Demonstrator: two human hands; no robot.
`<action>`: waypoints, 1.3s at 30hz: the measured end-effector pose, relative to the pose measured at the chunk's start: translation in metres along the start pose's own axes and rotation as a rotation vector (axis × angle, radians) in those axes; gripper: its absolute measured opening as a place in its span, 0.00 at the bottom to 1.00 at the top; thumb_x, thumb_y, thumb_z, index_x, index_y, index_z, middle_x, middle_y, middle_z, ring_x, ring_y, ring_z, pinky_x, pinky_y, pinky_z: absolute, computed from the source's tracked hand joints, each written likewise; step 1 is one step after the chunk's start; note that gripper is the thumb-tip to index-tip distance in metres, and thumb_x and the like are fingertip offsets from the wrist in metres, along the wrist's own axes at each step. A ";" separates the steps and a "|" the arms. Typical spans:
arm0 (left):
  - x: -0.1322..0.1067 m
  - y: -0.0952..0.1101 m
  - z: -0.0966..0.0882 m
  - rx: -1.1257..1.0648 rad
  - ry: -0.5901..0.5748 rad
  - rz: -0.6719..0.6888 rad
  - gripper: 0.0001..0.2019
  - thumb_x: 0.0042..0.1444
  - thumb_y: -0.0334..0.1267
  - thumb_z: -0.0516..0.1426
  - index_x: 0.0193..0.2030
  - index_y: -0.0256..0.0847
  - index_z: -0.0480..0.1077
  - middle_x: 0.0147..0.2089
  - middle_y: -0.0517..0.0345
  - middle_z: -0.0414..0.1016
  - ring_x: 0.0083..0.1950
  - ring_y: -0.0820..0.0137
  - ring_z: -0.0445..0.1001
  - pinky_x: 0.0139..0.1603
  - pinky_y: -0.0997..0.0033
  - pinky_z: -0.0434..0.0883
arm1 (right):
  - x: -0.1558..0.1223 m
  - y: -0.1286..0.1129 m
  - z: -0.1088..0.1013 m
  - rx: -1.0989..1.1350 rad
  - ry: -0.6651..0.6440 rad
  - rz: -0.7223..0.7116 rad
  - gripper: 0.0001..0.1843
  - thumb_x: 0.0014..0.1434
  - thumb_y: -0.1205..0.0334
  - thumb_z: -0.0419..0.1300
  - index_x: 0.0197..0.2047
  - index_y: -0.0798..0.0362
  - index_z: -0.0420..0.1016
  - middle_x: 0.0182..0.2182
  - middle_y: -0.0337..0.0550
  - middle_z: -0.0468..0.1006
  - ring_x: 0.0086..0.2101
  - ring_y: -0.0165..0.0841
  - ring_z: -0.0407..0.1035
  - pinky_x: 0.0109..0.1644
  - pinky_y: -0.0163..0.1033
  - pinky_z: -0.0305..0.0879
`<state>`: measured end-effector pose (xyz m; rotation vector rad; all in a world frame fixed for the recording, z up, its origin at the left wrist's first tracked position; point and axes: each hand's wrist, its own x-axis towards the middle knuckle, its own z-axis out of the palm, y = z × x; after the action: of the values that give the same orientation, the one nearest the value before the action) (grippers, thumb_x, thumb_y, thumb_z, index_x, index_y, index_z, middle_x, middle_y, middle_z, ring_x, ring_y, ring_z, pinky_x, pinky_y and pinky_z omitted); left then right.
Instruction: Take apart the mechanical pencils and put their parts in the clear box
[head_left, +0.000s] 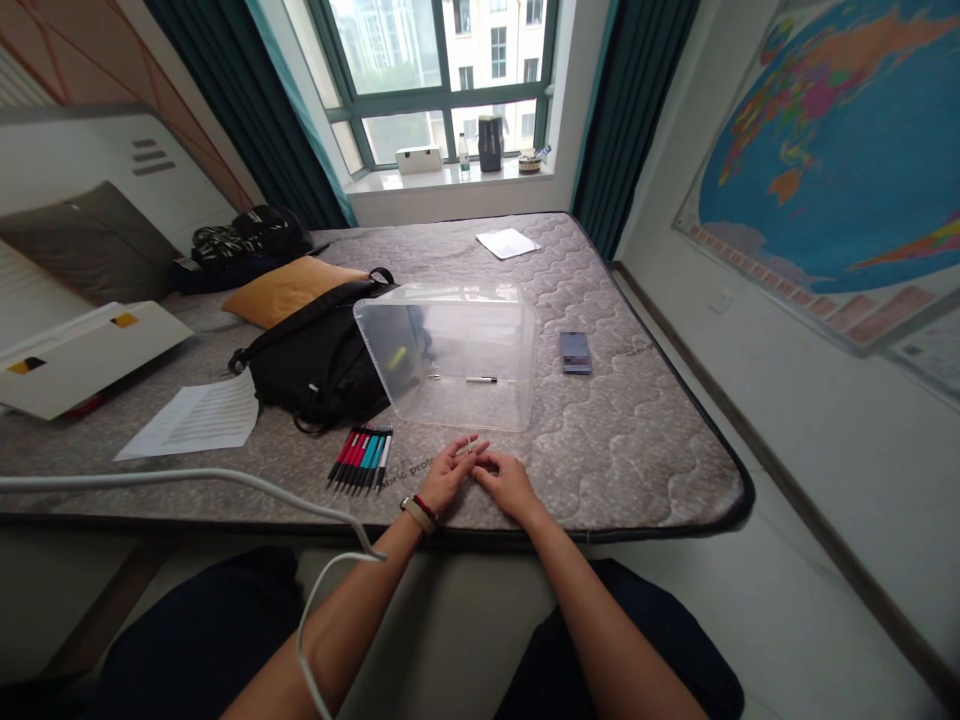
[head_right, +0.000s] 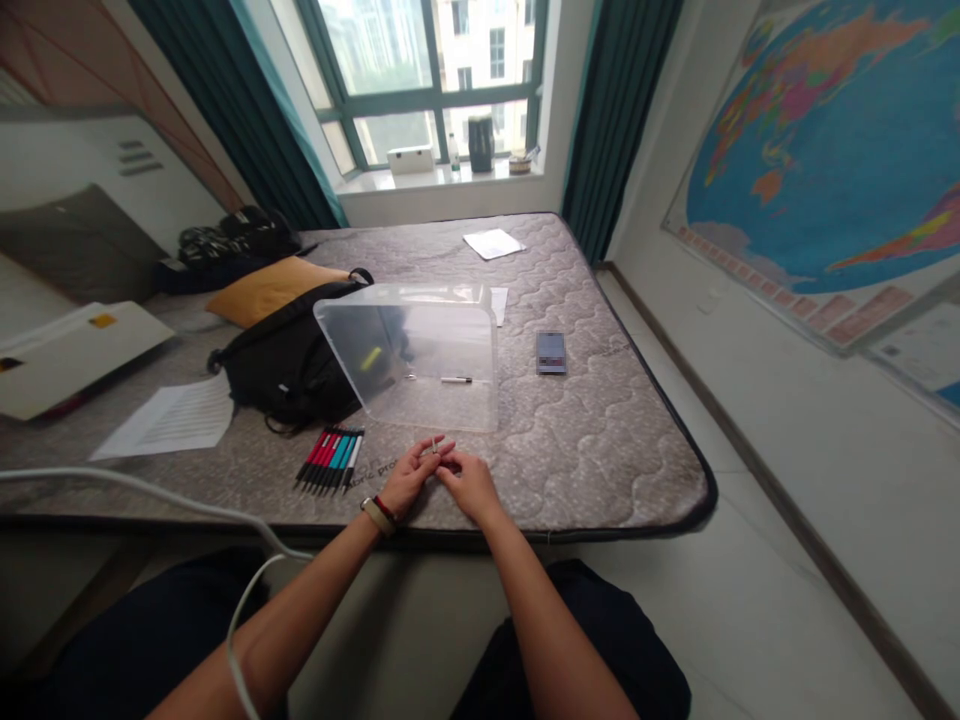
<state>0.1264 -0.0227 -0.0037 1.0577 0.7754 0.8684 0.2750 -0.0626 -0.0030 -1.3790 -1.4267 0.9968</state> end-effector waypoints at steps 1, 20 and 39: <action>-0.001 0.001 0.001 0.008 -0.019 0.003 0.29 0.55 0.45 0.65 0.60 0.39 0.65 0.59 0.40 0.74 0.58 0.57 0.75 0.64 0.54 0.65 | 0.000 -0.001 0.000 -0.008 -0.007 -0.007 0.10 0.57 0.62 0.62 0.41 0.53 0.82 0.36 0.44 0.83 0.36 0.37 0.75 0.44 0.40 0.67; 0.133 0.086 -0.080 1.343 0.316 0.148 0.10 0.58 0.35 0.57 0.45 0.38 0.77 0.47 0.46 0.80 0.47 0.59 0.78 0.56 0.60 0.70 | 0.014 0.015 -0.004 0.422 0.085 0.161 0.14 0.57 0.53 0.62 0.42 0.52 0.74 0.33 0.42 0.78 0.31 0.35 0.76 0.26 0.34 0.72; 0.188 0.058 -0.014 1.556 -0.023 0.097 0.09 0.58 0.39 0.57 0.36 0.40 0.79 0.46 0.43 0.77 0.51 0.55 0.74 0.53 0.61 0.67 | 0.022 0.017 -0.008 0.465 0.079 0.179 0.15 0.56 0.52 0.62 0.41 0.53 0.74 0.28 0.39 0.75 0.26 0.32 0.74 0.24 0.32 0.69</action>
<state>0.1865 0.1631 0.0246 2.4446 1.4161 0.1702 0.2874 -0.0395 -0.0155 -1.1929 -0.9447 1.2795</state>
